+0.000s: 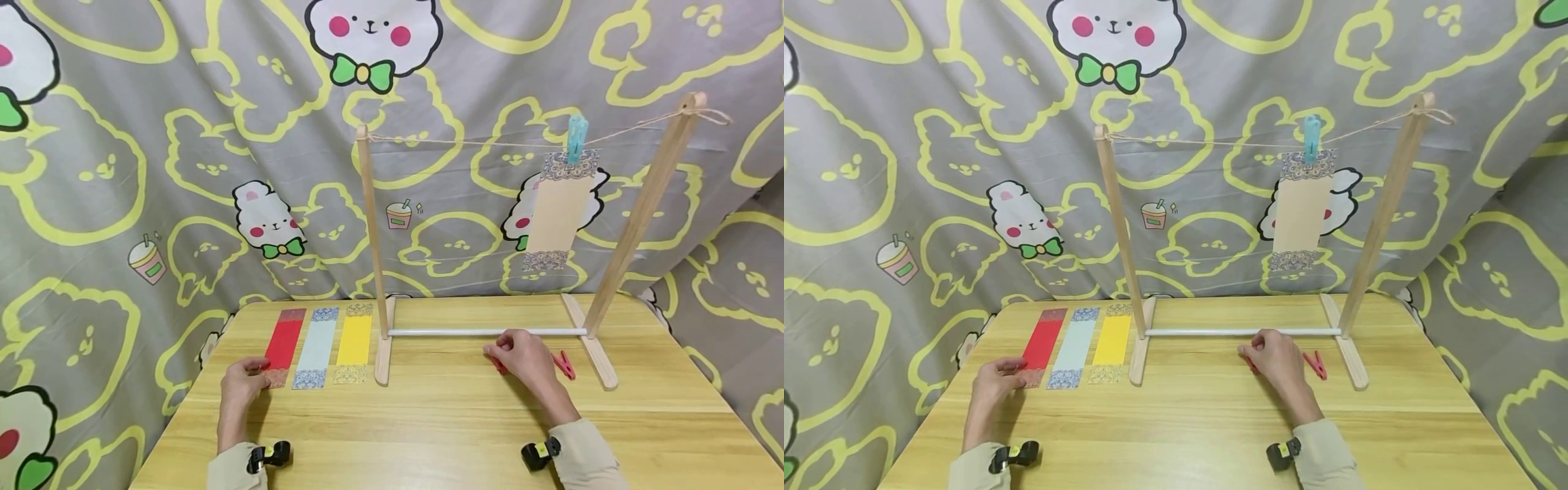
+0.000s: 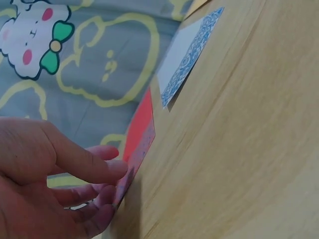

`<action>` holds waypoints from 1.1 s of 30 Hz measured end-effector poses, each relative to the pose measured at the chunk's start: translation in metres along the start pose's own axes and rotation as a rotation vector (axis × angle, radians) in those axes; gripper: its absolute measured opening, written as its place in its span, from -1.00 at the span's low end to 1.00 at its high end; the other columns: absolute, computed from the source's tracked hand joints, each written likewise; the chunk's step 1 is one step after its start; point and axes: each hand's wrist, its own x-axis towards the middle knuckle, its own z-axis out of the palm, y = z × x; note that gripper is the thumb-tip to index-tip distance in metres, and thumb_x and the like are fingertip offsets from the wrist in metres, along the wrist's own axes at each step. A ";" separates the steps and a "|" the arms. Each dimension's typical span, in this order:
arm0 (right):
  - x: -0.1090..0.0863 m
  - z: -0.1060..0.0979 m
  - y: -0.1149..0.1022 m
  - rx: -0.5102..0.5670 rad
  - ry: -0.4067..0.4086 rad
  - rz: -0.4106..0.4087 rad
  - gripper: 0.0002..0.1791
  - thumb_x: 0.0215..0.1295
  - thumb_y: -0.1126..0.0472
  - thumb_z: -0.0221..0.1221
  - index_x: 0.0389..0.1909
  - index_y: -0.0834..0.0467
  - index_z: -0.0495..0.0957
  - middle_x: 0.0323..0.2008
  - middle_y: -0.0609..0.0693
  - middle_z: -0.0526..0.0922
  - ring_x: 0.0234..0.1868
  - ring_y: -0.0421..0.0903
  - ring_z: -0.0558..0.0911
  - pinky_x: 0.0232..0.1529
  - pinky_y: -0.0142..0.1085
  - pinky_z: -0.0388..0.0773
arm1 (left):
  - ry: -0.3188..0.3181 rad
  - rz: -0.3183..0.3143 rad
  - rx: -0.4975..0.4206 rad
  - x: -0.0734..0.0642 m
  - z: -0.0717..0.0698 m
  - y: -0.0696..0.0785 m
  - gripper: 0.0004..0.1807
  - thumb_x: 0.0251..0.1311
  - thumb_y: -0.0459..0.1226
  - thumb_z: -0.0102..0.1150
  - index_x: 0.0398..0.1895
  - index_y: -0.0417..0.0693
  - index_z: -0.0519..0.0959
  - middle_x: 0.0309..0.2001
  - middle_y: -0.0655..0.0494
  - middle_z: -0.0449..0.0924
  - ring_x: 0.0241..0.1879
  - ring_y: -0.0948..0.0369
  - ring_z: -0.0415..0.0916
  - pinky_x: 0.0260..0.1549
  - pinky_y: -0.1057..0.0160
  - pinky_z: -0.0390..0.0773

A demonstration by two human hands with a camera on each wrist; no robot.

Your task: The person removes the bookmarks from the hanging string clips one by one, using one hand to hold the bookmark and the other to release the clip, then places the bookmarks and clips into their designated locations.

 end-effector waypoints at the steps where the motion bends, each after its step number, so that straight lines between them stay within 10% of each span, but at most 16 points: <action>1: 0.000 -0.001 -0.001 0.000 0.003 -0.003 -0.72 0.22 -0.03 0.44 -0.34 0.12 0.72 -0.47 -0.10 0.67 -0.46 -0.13 0.55 -0.43 -0.19 0.49 | 0.003 0.007 0.002 0.000 0.000 0.000 -0.58 0.12 -0.51 0.25 0.10 -0.44 0.60 0.09 -0.44 0.57 0.07 -0.21 0.48 -0.08 0.06 0.49; 17: -0.003 -0.029 -0.017 0.091 0.034 -0.115 -0.57 0.32 0.05 0.38 0.00 0.32 0.65 -0.28 0.04 0.73 -0.27 -0.01 0.70 -0.25 -0.08 0.65 | -0.032 0.018 -0.070 -0.001 -0.011 0.009 -0.54 0.45 -0.31 0.10 0.32 -0.37 0.44 0.29 -0.50 0.36 0.26 -0.35 0.36 0.18 -0.28 0.44; 33: -0.006 -0.044 -0.020 0.110 0.078 -0.168 -0.62 0.34 0.09 0.37 0.02 0.27 0.66 -0.26 0.04 0.72 -0.24 0.02 0.71 -0.23 -0.08 0.67 | 0.005 0.074 -0.123 -0.010 -0.022 0.028 -0.56 0.44 -0.34 0.13 0.32 -0.31 0.46 0.26 -0.41 0.46 0.22 -0.24 0.47 -0.13 0.33 0.55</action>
